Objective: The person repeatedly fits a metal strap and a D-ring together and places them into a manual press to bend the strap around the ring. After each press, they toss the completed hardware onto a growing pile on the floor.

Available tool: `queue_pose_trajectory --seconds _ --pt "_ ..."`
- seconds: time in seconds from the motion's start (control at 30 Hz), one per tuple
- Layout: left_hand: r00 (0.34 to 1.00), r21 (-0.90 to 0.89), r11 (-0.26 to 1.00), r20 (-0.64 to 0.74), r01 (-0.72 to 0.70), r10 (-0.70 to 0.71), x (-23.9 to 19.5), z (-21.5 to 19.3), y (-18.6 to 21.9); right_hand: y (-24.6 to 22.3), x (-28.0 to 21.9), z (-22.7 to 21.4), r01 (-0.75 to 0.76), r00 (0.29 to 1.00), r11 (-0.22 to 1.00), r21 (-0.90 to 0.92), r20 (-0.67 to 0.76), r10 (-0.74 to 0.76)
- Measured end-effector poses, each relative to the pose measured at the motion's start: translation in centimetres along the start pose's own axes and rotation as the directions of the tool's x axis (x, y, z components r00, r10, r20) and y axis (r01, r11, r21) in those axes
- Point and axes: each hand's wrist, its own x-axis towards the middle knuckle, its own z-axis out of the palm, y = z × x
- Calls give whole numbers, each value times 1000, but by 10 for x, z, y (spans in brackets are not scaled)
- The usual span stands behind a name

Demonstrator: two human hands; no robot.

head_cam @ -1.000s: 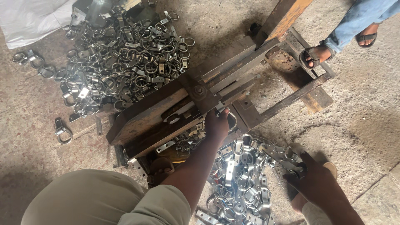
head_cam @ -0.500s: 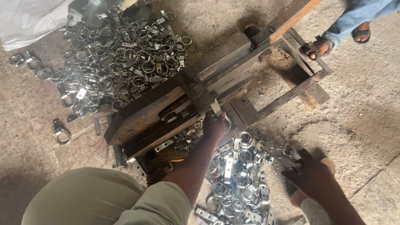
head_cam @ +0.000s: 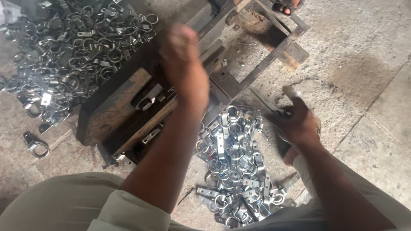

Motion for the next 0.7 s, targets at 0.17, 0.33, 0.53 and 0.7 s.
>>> queue_pose_trajectory --seconds 0.17,0.33,0.53,0.7 --pt "680 133 790 437 598 -589 -77 14 -80 -18 5 50 247 966 905 345 -15 -257" --pt "845 439 795 133 417 -517 -60 -30 -148 70 62 152 470 883 741 481 -274 -382" --pt "942 627 746 55 226 -331 -45 -60 -178 208 37 240 -183 978 976 -118 77 193" --pt "883 573 723 0 385 -470 -46 -43 -166 252 10 282 -209 893 907 -367 305 329"
